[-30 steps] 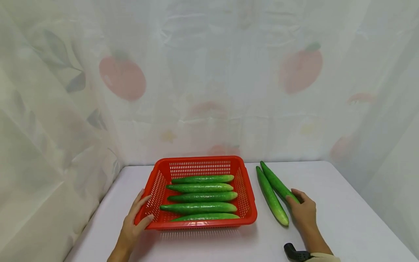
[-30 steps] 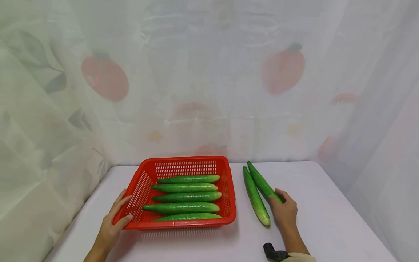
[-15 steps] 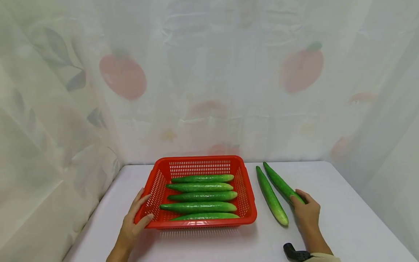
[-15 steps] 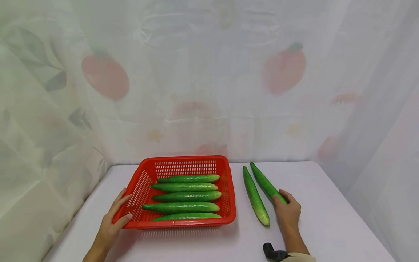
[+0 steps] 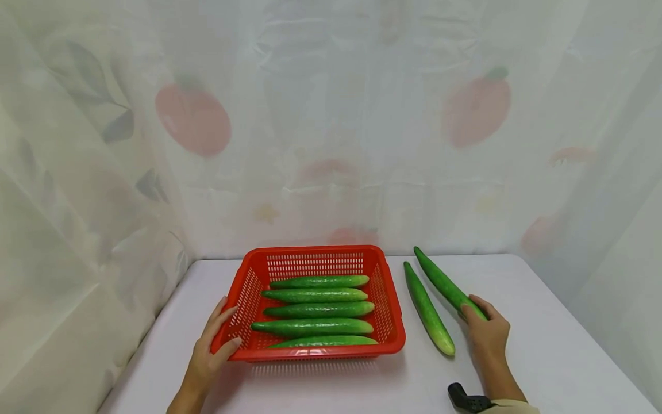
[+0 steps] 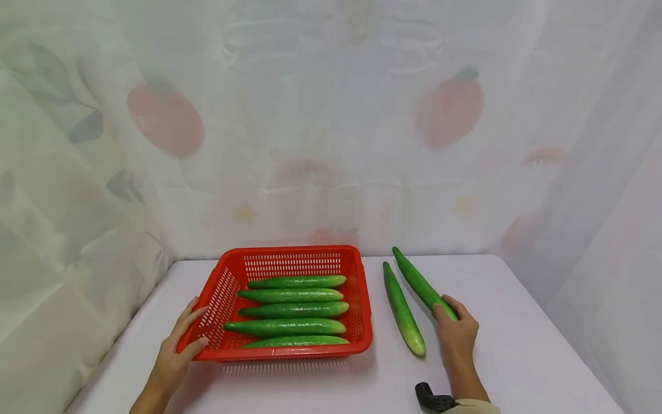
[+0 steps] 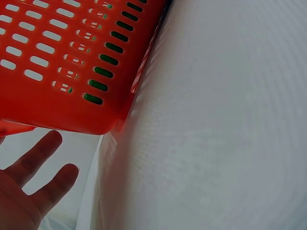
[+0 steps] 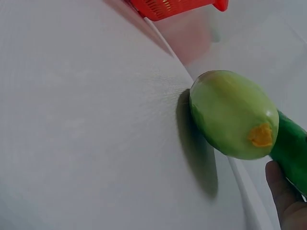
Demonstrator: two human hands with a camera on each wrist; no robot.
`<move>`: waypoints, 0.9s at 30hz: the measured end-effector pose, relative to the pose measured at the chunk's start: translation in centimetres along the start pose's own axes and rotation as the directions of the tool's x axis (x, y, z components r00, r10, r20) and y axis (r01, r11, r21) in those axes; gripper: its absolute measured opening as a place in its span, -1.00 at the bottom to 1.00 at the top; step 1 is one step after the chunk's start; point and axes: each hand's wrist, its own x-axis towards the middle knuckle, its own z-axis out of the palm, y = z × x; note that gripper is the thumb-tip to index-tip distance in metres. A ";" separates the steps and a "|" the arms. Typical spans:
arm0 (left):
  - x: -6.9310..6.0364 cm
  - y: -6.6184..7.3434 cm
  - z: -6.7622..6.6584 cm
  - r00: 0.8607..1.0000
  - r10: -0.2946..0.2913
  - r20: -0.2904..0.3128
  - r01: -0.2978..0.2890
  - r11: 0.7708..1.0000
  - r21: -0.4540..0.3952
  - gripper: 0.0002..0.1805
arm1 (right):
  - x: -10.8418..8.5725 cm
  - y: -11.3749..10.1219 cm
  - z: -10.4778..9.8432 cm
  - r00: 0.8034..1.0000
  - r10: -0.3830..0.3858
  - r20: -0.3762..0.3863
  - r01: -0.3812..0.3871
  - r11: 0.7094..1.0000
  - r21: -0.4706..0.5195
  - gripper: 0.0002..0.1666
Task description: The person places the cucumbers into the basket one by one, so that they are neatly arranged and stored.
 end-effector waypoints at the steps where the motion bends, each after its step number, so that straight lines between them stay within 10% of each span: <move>1: 0.0 0.0 0.0 1.000 -0.002 0.001 0.002 1.000 0.001 -0.44 | 0.0 0.0 0.0 1.000 0.000 -0.001 0.000 1.000 0.004 -0.51; 27: 0.0 -0.3 0.0 1.000 0.015 0.001 -0.015 1.000 -0.009 -0.44 | 0.2 -2.3 -0.9 0.998 0.039 0.045 -0.052 0.942 0.330 -0.48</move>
